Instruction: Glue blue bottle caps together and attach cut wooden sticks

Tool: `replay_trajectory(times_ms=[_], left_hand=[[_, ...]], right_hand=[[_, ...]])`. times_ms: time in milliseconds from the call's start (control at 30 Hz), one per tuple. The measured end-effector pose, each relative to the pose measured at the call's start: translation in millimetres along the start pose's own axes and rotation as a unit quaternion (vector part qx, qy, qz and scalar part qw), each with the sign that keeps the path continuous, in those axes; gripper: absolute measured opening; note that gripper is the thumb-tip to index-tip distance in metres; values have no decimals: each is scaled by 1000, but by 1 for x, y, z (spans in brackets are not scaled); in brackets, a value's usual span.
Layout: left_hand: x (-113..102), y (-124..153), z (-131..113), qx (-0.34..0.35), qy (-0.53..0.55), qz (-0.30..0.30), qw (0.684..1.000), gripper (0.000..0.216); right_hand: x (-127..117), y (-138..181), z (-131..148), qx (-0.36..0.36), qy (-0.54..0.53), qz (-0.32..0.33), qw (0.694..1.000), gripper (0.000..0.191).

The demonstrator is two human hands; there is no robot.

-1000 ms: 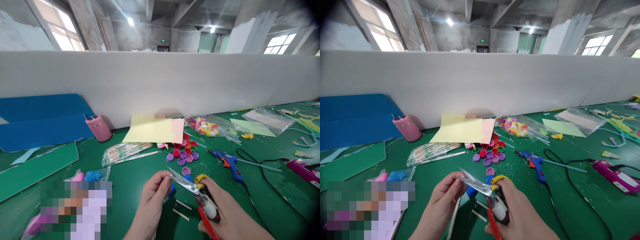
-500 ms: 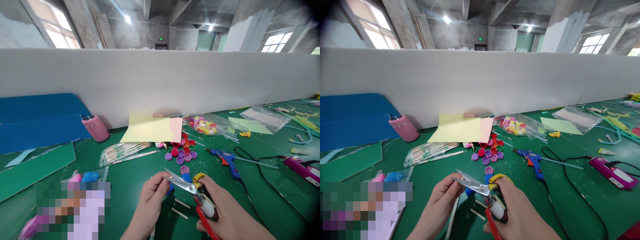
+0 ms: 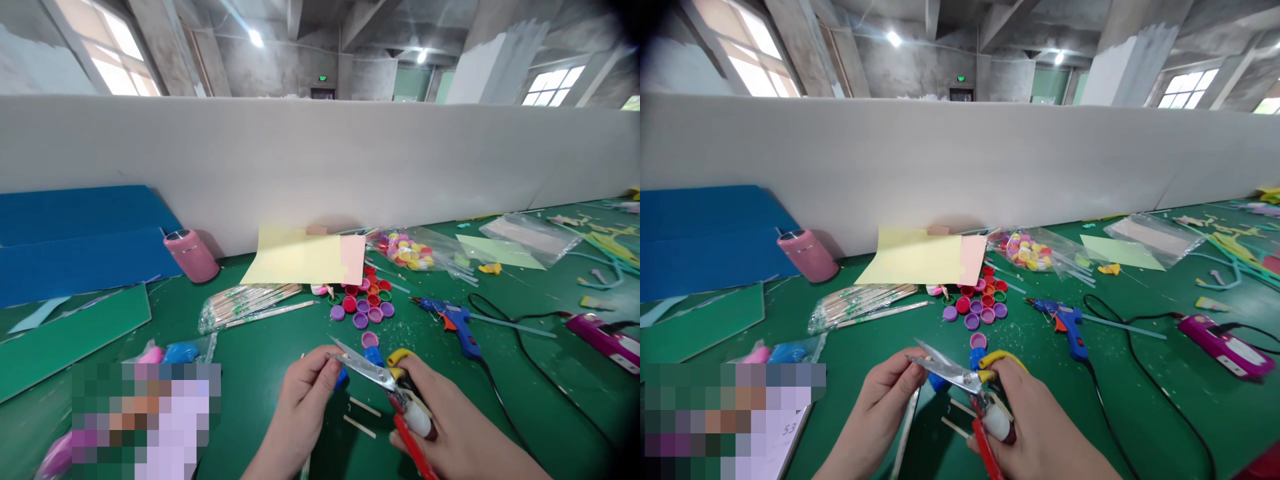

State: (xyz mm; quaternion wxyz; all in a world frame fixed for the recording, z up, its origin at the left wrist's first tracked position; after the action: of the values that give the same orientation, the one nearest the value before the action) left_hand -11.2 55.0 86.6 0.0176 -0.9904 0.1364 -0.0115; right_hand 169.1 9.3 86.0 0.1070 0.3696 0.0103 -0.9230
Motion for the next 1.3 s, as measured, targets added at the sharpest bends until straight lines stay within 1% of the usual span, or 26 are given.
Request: replay_trajectory(times_ms=[167, 500, 833, 1067, 1167, 1300], left_hand=[[1, 2, -4, 4, -14, -7, 1000, 20], [3, 2, -3, 6, -4, -9, 1000, 22], [5, 3, -5, 0, -9, -17, 1000, 23], [5, 3, -1, 1, 2, -12, 1000, 22], [5, 3, -3, 2, -9, -13, 1000, 21], [7, 3, -5, 9, -29, -3, 1000, 21]], right_hand=[[4, -2, -2, -3, 19, 11, 1000, 21], [13, 0, -4, -9, 35, 27, 999, 13], [13, 0, 3, 13, 15, 53, 998, 15], [19, 0, -2, 5, -16, 45, 999, 15], [23, 0, -3, 17, -22, 43, 999, 16], [22, -1, 2, 37, -32, 21, 999, 16]])
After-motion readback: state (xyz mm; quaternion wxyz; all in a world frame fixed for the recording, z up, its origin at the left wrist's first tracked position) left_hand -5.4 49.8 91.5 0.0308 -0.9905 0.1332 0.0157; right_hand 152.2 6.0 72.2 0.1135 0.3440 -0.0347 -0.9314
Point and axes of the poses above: each hand's wrist, its own y-axis away from the middle knuckle, its own x-axis out of the palm, z = x × y, the point moved 3 cm from there along -y, towards the middle knuckle, and after that the axes turned 2 degrees about y, right-handed, at the moved point
